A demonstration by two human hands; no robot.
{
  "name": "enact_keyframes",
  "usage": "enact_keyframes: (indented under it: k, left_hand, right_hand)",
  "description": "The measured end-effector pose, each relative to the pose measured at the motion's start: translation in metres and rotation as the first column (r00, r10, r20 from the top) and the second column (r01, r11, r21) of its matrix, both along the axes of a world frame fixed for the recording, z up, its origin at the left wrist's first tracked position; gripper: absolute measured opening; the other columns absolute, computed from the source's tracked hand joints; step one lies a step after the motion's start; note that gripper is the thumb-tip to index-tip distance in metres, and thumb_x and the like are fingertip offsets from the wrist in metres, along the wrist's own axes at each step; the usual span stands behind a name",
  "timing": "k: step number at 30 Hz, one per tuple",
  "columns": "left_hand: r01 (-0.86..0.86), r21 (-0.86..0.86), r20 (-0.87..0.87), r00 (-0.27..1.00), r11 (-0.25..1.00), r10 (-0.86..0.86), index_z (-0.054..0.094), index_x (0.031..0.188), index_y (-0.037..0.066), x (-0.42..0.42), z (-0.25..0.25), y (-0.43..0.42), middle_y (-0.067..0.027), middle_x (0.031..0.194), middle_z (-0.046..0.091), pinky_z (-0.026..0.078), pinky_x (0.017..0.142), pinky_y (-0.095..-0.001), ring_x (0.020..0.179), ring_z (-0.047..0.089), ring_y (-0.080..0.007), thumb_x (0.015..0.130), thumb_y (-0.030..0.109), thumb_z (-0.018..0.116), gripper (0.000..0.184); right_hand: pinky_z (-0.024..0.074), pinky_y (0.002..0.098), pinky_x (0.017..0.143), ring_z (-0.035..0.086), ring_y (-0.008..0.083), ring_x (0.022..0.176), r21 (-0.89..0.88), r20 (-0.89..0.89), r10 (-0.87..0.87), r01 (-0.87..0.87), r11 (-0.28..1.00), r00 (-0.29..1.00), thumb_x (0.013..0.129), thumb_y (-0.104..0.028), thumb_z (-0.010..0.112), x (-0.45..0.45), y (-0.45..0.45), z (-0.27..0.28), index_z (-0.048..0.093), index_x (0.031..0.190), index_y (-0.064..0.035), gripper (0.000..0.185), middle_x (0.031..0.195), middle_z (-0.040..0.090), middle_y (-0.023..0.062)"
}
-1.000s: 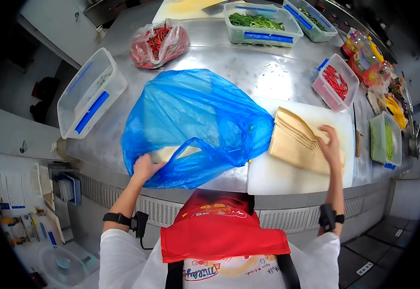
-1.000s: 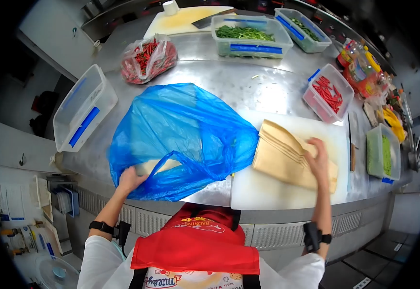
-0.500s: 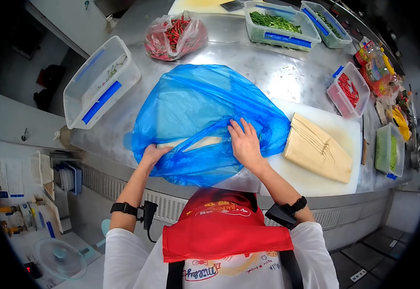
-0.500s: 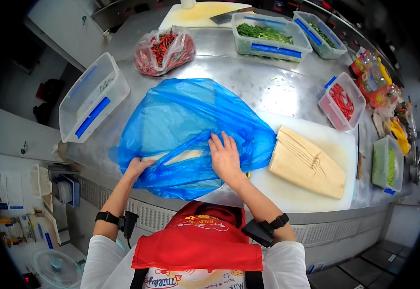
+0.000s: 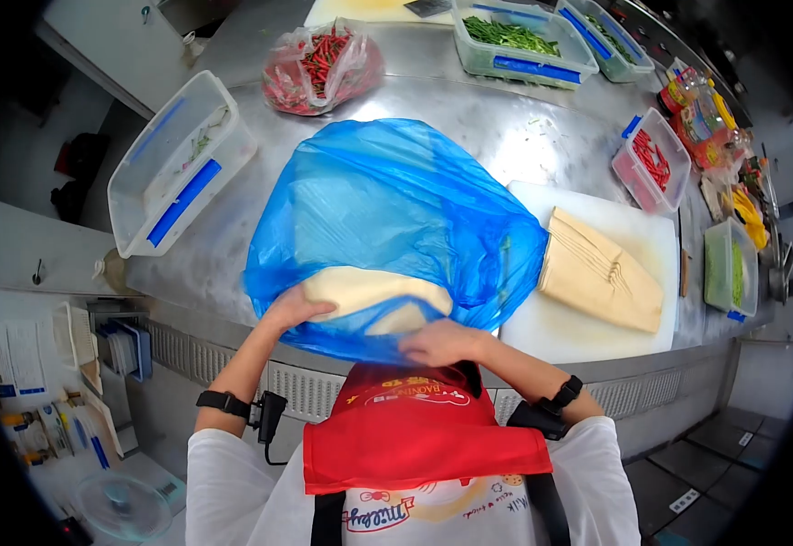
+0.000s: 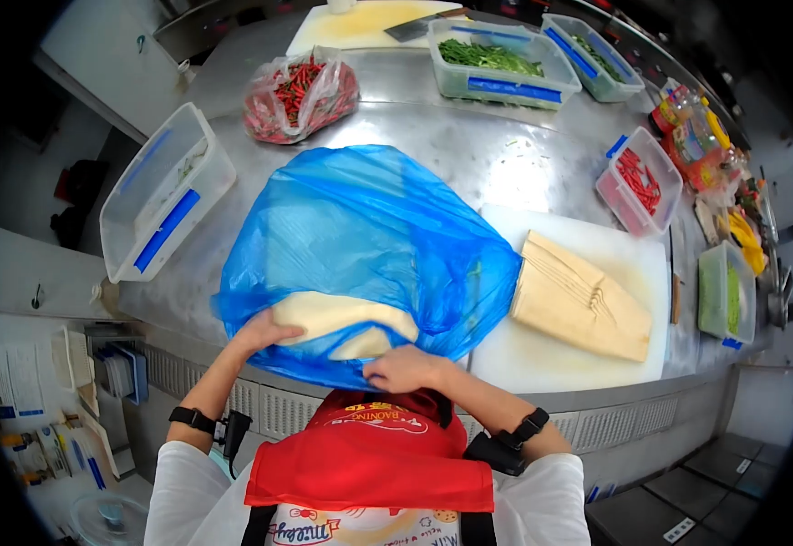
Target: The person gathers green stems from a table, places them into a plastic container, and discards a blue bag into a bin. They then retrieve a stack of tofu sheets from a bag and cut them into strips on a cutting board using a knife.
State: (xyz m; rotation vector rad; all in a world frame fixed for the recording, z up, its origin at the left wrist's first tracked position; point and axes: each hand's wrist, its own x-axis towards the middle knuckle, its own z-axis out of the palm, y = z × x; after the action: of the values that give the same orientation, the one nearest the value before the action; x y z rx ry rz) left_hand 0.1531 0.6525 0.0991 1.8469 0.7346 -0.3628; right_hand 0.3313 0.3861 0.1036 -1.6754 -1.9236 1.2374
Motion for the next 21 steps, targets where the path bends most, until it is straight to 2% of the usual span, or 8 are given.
enact_keyframes:
  k: [2, 5, 8, 9, 12, 16, 19, 21]
  left_hand:
    - [-0.167, -0.182, 0.057, 0.982, 0.969, 0.18, 0.054, 0.124, 0.0, -0.001, -0.006, -0.009, -0.0136, 0.116, 0.062, 0.044, 0.093, -0.0318, 0.107, 0.058, -0.0223, 0.074, 0.018, 0.073, 0.056]
    - [-0.419, -0.364, -0.073, 0.903, 0.832, 0.423, 0.056, 0.12, -0.002, 0.0, 0.013, -0.028, -0.0138, 0.112, 0.063, 0.046, 0.089, -0.0322, 0.104, 0.059, -0.0213, 0.076, 0.017, 0.073, 0.051]
    - [-0.441, -0.375, -0.122, 0.895, 0.815, 0.428, 0.056, 0.12, -0.002, 0.012, 0.028, -0.042, -0.0135, 0.112, 0.063, 0.047, 0.086, -0.0312, 0.102, 0.06, -0.0202, 0.077, 0.017, 0.072, 0.05]
    - [-0.319, -0.279, -0.011, 0.944, 0.906, 0.329, 0.054, 0.122, -0.002, 0.009, 0.019, -0.046, -0.0128, 0.113, 0.062, 0.049, 0.085, -0.032, 0.102, 0.06, -0.0211, 0.079, 0.014, 0.07, 0.048]
    - [-0.321, -0.18, 0.061, 0.94, 0.93, 0.336, 0.054, 0.12, -0.003, 0.003, 0.011, -0.053, -0.0122, 0.112, 0.062, 0.049, 0.084, -0.0318, 0.101, 0.06, -0.0205, 0.08, 0.011, 0.067, 0.045]
    - [-0.46, -0.452, 0.09, 0.829, 0.764, 0.552, 0.053, 0.118, -0.005, 0.018, 0.052, -0.048, -0.0134, 0.107, 0.064, 0.05, 0.083, -0.0321, 0.095, 0.063, -0.0208, 0.078, 0.008, 0.066, 0.045]
    - [-0.432, -0.531, 0.183, 0.781, 0.729, 0.597, 0.053, 0.117, -0.005, 0.034, 0.079, -0.043, -0.0152, 0.11, 0.063, 0.051, 0.084, -0.0323, 0.097, 0.064, -0.0227, 0.078, 0.01, 0.067, 0.044]
    - [-0.428, -0.56, 0.218, 0.75, 0.71, 0.624, 0.053, 0.117, -0.005, 0.043, 0.089, -0.04, -0.0157, 0.111, 0.062, 0.051, 0.083, -0.0327, 0.097, 0.063, -0.0236, 0.078, 0.011, 0.067, 0.045]
  right_hand:
    - [0.0484, 0.0457, 0.071, 0.063, 0.033, 0.082, -0.151, -0.003, -0.009, 0.008, 0.989, 1.0, 0.089, -0.029, 0.049, -0.005, -0.018, -0.004, 0.061, 0.102, -0.0167, 0.022, 0.087, 0.065, 0.0141]
    - [0.0489, 0.0445, 0.071, 0.063, 0.0326, 0.081, -0.056, -0.081, -0.134, 0.13, 0.99, 0.988, 0.089, -0.026, 0.051, 0.0, -0.051, -0.024, 0.06, 0.108, -0.016, 0.023, 0.087, 0.065, 0.0132]
    - [0.0496, 0.0427, 0.069, 0.063, 0.0316, 0.08, 0.087, -0.063, -0.192, 0.197, 0.976, 0.979, 0.088, -0.023, 0.053, -0.004, -0.068, -0.022, 0.06, 0.109, -0.0151, 0.023, 0.087, 0.065, 0.0123]
    - [0.0499, 0.042, 0.067, 0.063, 0.0312, 0.079, 0.109, -0.034, -0.194, 0.197, 0.974, 0.98, 0.088, -0.022, 0.054, -0.003, -0.069, -0.018, 0.06, 0.108, -0.0148, 0.023, 0.086, 0.065, 0.0118]
    - [0.0502, 0.0401, 0.063, 0.063, 0.0299, 0.076, 0.155, 0.062, -0.159, 0.148, 0.977, 0.985, 0.086, -0.02, 0.056, -0.006, -0.075, -0.018, 0.061, 0.106, -0.014, 0.022, 0.084, 0.065, 0.0102]
    - [0.0499, 0.0392, 0.059, 0.063, 0.0291, 0.072, 0.18, 0.165, -0.056, 0.026, 0.983, 0.985, 0.085, -0.02, 0.057, -0.004, -0.083, -0.019, 0.061, 0.105, -0.0132, 0.022, 0.082, 0.064, 0.0084]
    - [0.0512, 0.035, 0.059, 0.064, 0.0259, 0.07, 0.341, -0.075, -0.214, 0.227, 0.912, 0.974, 0.083, -0.016, 0.061, 0.01, -0.083, -0.002, 0.065, 0.093, -0.0111, 0.012, 0.081, 0.066, 0.008]
    - [0.0507, 0.031, 0.057, 0.064, 0.023, 0.067, 0.396, -0.301, -0.368, 0.467, 0.791, 0.88, 0.08, -0.01, 0.063, 0.029, -0.078, 0.022, 0.066, 0.08, -0.0079, 0.004, 0.079, 0.066, 0.0081]
